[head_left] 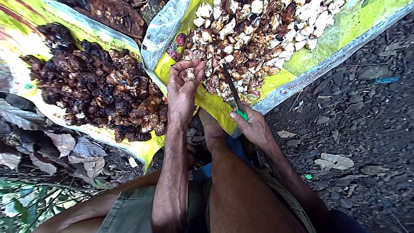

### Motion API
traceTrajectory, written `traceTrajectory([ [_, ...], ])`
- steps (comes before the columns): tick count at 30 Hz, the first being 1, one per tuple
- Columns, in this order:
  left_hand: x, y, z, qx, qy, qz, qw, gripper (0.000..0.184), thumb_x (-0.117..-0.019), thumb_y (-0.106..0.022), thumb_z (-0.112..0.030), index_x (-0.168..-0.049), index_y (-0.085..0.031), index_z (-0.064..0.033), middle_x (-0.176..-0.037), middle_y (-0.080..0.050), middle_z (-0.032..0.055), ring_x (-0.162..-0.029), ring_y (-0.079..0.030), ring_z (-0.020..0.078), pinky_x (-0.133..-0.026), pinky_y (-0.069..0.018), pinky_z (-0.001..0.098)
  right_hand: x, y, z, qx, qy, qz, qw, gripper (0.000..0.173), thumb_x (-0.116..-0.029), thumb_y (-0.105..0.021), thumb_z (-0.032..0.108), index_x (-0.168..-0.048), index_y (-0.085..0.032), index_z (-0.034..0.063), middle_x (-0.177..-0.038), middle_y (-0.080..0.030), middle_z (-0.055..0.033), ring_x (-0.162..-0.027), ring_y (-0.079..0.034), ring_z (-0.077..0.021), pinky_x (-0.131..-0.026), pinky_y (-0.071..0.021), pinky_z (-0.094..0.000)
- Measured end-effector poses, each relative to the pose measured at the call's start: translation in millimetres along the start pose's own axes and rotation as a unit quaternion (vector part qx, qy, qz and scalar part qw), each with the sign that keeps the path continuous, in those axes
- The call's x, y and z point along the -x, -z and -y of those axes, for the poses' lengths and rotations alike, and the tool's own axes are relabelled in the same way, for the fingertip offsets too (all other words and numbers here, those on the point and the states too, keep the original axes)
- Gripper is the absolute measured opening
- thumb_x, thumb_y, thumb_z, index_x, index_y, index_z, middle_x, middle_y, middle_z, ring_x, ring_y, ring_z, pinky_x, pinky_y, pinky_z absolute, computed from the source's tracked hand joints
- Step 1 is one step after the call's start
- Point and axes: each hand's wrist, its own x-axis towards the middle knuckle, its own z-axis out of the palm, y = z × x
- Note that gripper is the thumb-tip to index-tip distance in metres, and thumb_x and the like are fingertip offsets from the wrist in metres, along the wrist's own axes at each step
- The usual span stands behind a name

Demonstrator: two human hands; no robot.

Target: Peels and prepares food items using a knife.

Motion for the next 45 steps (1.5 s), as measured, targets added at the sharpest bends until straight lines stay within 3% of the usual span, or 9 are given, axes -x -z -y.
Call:
traceTrajectory([
  [4,-0.3,4.2,5.2,0.054,-0.007,0.079,0.995,0.044,-0.1044,-0.034,0.008,-0.145,-0.04,-0.0067,-0.147,-0.052,0.016,-0.124,-0.063,0.0244,-0.105,-0.0522,0.0343,3.4,2.6,7.0,0.016,0.013,-0.008,1.0,0.028,-0.1029,-0.056,0.042,-0.103,-0.065,0.0146,-0.064,-0.049,0.0058,-0.055,-0.047,-0.0054,-0.052,-0.0394,-0.0269],
  [8,-2.5,9.5,14.7,0.077,-0.018,0.114,0.99,0.05,-0.1039,-0.034,0.007,-0.151,-0.042,-0.0084,-0.149,-0.051,0.0125,-0.108,-0.067,0.0195,-0.089,-0.058,0.0322,4.6,4.4,10.8,0.015,0.019,-0.006,1.0,0.027,-0.103,-0.056,0.04,-0.103,-0.064,0.0141,-0.065,-0.049,0.0059,-0.055,-0.046,-0.0044,-0.052,-0.039,-0.0254],
  [11,-5.0,11.4,19.5,0.098,-0.024,0.14,0.985,0.053,-0.1035,-0.03,0.006,-0.154,-0.04,-0.0083,-0.149,-0.051,0.0117,-0.095,-0.065,0.0155,-0.076,-0.0565,0.0277,4.7,3.7,10.1,0.021,0.022,0.001,1.0,0.03,-0.103,-0.056,0.041,-0.105,-0.065,0.0132,-0.065,-0.05,0.005,-0.055,-0.048,-0.0058,-0.052,-0.0401,-0.0273],
  [15,-7.5,12.8,21.1,0.117,-0.006,0.147,0.982,0.053,-0.1055,-0.029,0.001,-0.156,-0.037,-0.0098,-0.151,-0.049,0.0122,-0.087,-0.062,0.0116,-0.069,-0.0514,0.0229,6.8,1.3,11.1,0.038,0.027,0.01,0.999,0.031,-0.1032,-0.054,0.044,-0.101,-0.064,0.0142,-0.062,-0.047,0.0059,-0.053,-0.046,-0.0058,-0.051,-0.039,-0.0277],
  [19,-8.7,10.4,21.7,0.147,0.029,0.124,0.981,0.049,-0.1077,-0.023,-0.007,-0.151,-0.045,-0.0097,-0.143,-0.057,0.0121,-0.081,-0.062,0.0093,-0.066,-0.0502,0.0206,8.5,0.3,12.6,0.037,0.032,0.01,0.999,0.032,-0.103,-0.054,0.045,-0.102,-0.065,0.0144,-0.063,-0.047,0.0066,-0.054,-0.046,-0.005,-0.051,-0.0389,-0.0263],
  [25,-8.6,11.1,28.0,0.18,0.053,0.08,0.979,0.04,-0.1112,-0.028,-0.024,-0.132,-0.058,-0.0099,-0.109,-0.065,0.0075,-0.079,-0.063,0.0115,-0.07,-0.0554,0.0244,7.7,0.9,11.3,0.05,0.03,0.025,0.998,0.032,-0.1032,-0.053,0.045,-0.101,-0.064,0.0145,-0.062,-0.046,0.0061,-0.054,-0.046,-0.0063,-0.051,-0.0383,-0.0276],
  [34,-11.5,8.0,23.2,0.154,0.074,0.075,0.982,0.045,-0.1131,-0.022,-0.027,-0.136,-0.058,-0.011,-0.105,-0.065,0.0077,-0.075,-0.062,0.0116,-0.066,-0.0534,0.0226,9.9,0.2,11.1,0.052,0.032,0.032,0.998,0.031,-0.1034,-0.054,0.043,-0.099,-0.064,0.0138,-0.063,-0.047,0.0061,-0.054,-0.046,-0.005,-0.052,-0.0386,-0.0266],
  [41,-7.2,4.8,15.6,0.103,0.087,0.079,0.988,0.047,-0.1131,-0.021,-0.028,-0.13,-0.061,-0.0103,-0.091,-0.065,0.0067,-0.054,-0.052,0.0081,-0.047,-0.0434,0.0181,3.6,1.3,13.4,0.054,0.047,0.044,0.996,0.031,-0.1038,-0.054,0.043,-0.1,-0.064,0.0134,-0.064,-0.048,0.0048,-0.055,-0.047,-0.0073,-0.052,-0.0391,-0.0287],
  [45,-5.4,2.4,11.0,0.087,0.097,0.067,0.989,0.046,-0.1135,-0.022,-0.027,-0.129,-0.06,-0.0076,-0.094,-0.067,0.0081,-0.054,-0.054,0.0079,-0.049,-0.0464,0.0179,2.8,-0.1,12.3,0.048,0.037,0.053,0.997,0.032,-0.1043,-0.053,0.043,-0.099,-0.063,0.013,-0.065,-0.048,0.0044,-0.056,-0.047,-0.0075,-0.053,-0.0394,-0.0285],
])
